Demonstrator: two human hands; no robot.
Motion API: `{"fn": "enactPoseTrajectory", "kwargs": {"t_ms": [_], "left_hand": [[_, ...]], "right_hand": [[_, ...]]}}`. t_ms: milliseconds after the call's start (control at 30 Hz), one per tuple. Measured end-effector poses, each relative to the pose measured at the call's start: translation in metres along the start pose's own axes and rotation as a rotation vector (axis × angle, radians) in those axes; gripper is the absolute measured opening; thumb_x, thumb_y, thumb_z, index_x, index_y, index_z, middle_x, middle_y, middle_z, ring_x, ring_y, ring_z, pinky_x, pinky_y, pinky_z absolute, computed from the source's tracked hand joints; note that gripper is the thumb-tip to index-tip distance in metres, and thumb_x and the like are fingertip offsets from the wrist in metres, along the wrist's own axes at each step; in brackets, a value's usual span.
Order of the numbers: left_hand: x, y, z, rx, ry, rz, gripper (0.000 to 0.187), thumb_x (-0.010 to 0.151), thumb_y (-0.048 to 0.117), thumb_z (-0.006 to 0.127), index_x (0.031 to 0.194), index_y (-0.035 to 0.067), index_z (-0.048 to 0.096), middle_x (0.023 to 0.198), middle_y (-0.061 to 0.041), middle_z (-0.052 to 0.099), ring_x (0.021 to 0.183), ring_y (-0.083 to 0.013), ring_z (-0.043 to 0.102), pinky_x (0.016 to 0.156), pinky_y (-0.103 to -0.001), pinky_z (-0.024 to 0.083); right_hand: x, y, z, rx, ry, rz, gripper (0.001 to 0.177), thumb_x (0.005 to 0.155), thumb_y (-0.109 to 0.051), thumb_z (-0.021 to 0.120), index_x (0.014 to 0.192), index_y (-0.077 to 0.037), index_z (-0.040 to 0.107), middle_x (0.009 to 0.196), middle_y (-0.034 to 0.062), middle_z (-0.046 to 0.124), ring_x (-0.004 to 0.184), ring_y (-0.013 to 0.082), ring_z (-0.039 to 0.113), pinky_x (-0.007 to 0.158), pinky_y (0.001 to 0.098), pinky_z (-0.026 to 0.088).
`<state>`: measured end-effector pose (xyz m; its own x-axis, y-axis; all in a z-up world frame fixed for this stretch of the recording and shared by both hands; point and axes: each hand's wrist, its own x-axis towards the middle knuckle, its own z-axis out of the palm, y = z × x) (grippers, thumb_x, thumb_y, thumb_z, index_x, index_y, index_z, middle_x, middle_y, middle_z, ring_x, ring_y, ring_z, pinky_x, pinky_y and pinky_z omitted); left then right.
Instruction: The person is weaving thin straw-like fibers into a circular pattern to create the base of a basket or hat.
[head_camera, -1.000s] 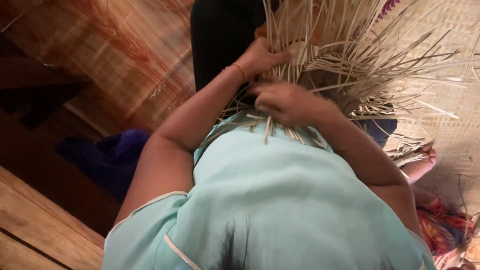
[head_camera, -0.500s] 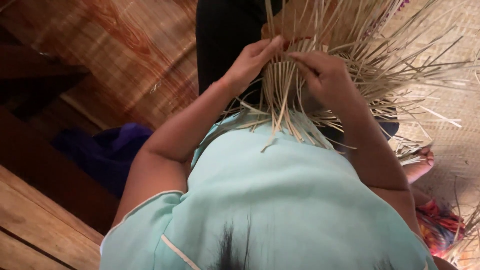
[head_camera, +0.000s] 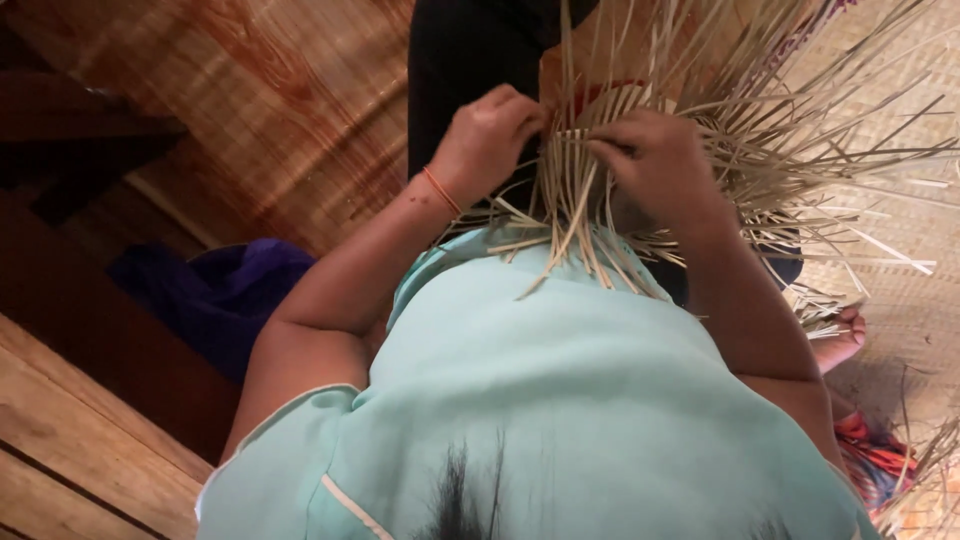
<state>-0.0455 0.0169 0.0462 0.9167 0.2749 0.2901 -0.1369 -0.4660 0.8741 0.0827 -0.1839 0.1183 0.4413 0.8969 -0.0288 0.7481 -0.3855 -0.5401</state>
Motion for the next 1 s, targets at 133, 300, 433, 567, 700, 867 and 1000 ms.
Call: {"fn": "enactPoseTrajectory", "kwargs": {"t_ms": [133, 300, 433, 567, 700, 867, 1000], "left_hand": [[0.004, 0.006, -0.012, 0.108, -0.041, 0.018, 0.018, 0.09, 0.003, 0.074, 0.107, 0.004, 0.071, 0.103, -0.009, 0.065, 0.077, -0.0263, 0.066, 0.072, -0.035, 0.056], [0.009, 0.018, -0.01, -0.053, -0.144, 0.071, 0.009, 0.09, 0.004, 0.076, 0.099, 0.001, 0.077, 0.093, -0.009, 0.063, 0.07, -0.0234, 0.063, 0.067, -0.033, 0.053], [0.011, 0.021, -0.01, -0.053, -0.113, 0.063, 0.016, 0.087, 0.0, 0.078, 0.102, 0.003, 0.073, 0.097, -0.008, 0.063, 0.074, -0.0227, 0.063, 0.068, -0.032, 0.053], [0.012, 0.023, -0.01, 0.061, -0.148, 0.1, 0.012, 0.087, 0.006, 0.076, 0.1, 0.006, 0.076, 0.095, -0.009, 0.061, 0.074, -0.0299, 0.062, 0.068, -0.037, 0.053], [0.008, 0.019, -0.012, 0.229, -0.202, 0.091, 0.013, 0.093, 0.012, 0.073, 0.103, 0.007, 0.067, 0.102, -0.009, 0.061, 0.073, -0.0365, 0.063, 0.063, -0.043, 0.052], [0.005, -0.004, -0.014, 0.509, -0.002, 0.078, 0.003, 0.094, 0.014, 0.07, 0.092, 0.015, 0.07, 0.091, -0.006, 0.059, 0.059, -0.0323, 0.058, 0.053, -0.043, 0.048], [0.003, 0.017, -0.006, 0.421, 0.053, -0.006, 0.036, 0.088, 0.007, 0.076, 0.123, 0.01, 0.065, 0.101, -0.011, 0.069, 0.072, -0.0349, 0.067, 0.064, -0.042, 0.056]], "right_hand": [[-0.004, 0.009, -0.002, 0.108, -0.007, 0.06, 0.012, 0.097, -0.001, 0.08, 0.108, 0.003, 0.08, 0.092, 0.017, 0.074, 0.063, 0.0192, 0.059, 0.058, 0.0288, 0.049], [0.006, -0.014, 0.003, 0.221, 0.081, -0.021, 0.011, 0.094, 0.006, 0.079, 0.105, 0.009, 0.078, 0.09, 0.0156, 0.071, 0.068, 0.0198, 0.057, 0.063, 0.0306, 0.046], [0.006, -0.018, 0.0, 0.228, 0.063, -0.028, 0.013, 0.093, 0.008, 0.077, 0.106, 0.01, 0.075, 0.093, 0.0156, 0.07, 0.074, 0.0222, 0.06, 0.068, 0.0324, 0.048], [0.006, -0.023, 0.0, 0.244, 0.055, -0.017, 0.013, 0.093, 0.004, 0.075, 0.106, 0.008, 0.075, 0.093, 0.0143, 0.07, 0.074, 0.023, 0.06, 0.068, 0.0328, 0.048], [-0.001, -0.022, 0.002, 0.15, 0.116, -0.022, 0.014, 0.09, 0.003, 0.075, 0.104, 0.007, 0.076, 0.094, 0.0153, 0.072, 0.076, 0.0284, 0.065, 0.071, 0.0371, 0.051], [-0.01, -0.007, 0.007, 0.078, 0.176, 0.03, 0.012, 0.092, -0.002, 0.081, 0.099, 0.007, 0.077, 0.086, 0.0143, 0.068, 0.064, 0.0258, 0.058, 0.062, 0.0358, 0.047], [-0.01, -0.014, 0.009, 0.081, 0.207, 0.018, 0.01, 0.09, 0.001, 0.08, 0.096, 0.009, 0.076, 0.087, 0.0159, 0.071, 0.066, 0.0264, 0.061, 0.063, 0.0349, 0.049]]}}
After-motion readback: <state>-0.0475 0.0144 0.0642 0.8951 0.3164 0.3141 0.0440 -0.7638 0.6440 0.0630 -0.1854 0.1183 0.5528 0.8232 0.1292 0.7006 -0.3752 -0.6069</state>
